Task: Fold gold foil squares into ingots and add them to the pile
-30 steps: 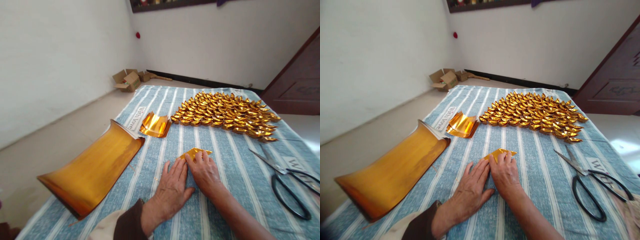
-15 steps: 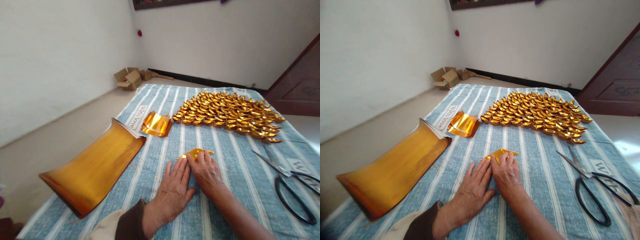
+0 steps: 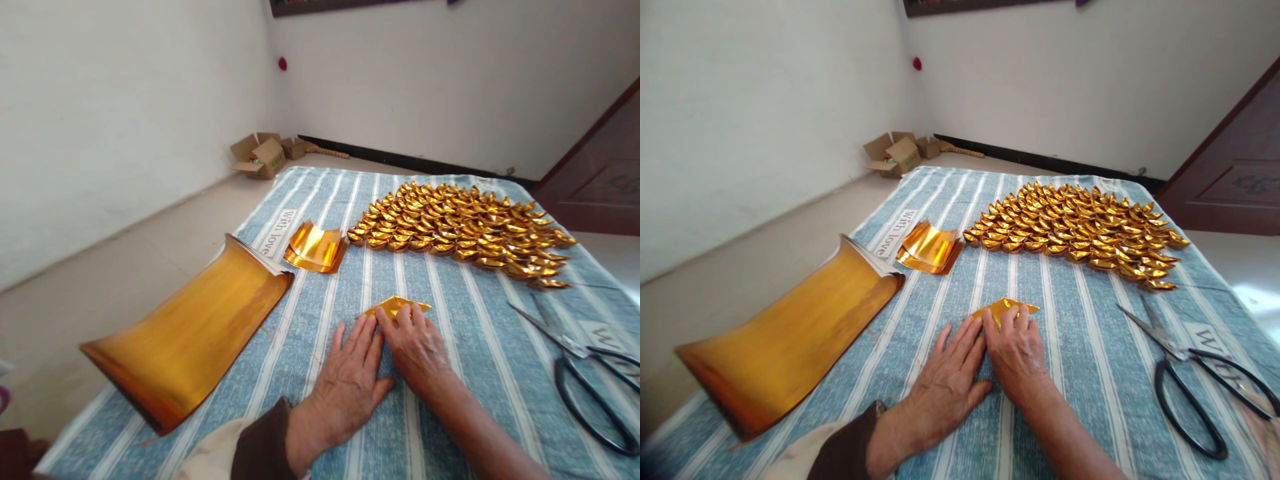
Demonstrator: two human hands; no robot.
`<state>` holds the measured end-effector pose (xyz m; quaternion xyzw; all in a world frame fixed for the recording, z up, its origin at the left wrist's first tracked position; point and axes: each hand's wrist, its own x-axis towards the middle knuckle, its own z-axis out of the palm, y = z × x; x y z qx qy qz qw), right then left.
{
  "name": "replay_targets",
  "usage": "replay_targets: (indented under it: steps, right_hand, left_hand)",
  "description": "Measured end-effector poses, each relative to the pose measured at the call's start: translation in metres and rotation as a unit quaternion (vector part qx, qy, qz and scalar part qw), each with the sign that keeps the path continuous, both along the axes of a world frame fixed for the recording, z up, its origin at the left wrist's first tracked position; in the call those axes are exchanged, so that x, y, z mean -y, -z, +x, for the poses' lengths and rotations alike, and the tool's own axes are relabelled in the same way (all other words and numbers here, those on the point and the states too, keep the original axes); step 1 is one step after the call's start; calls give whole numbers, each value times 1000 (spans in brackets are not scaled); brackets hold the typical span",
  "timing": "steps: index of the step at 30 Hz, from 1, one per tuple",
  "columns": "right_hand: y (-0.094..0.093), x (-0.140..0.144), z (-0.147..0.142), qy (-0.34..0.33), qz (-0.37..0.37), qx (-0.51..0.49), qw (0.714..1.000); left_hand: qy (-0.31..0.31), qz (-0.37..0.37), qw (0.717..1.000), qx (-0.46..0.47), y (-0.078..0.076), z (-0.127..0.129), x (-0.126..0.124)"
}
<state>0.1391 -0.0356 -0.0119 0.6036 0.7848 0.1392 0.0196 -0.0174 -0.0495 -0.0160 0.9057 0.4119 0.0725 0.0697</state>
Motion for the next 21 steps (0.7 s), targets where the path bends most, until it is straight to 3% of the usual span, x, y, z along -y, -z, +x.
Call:
replay_targets:
  steps: [21]
  right_hand:
    - [0,-1,0,2,-7,-6,1000]
  left_hand:
    - [0,-20,1000,6,-3,0,-3]
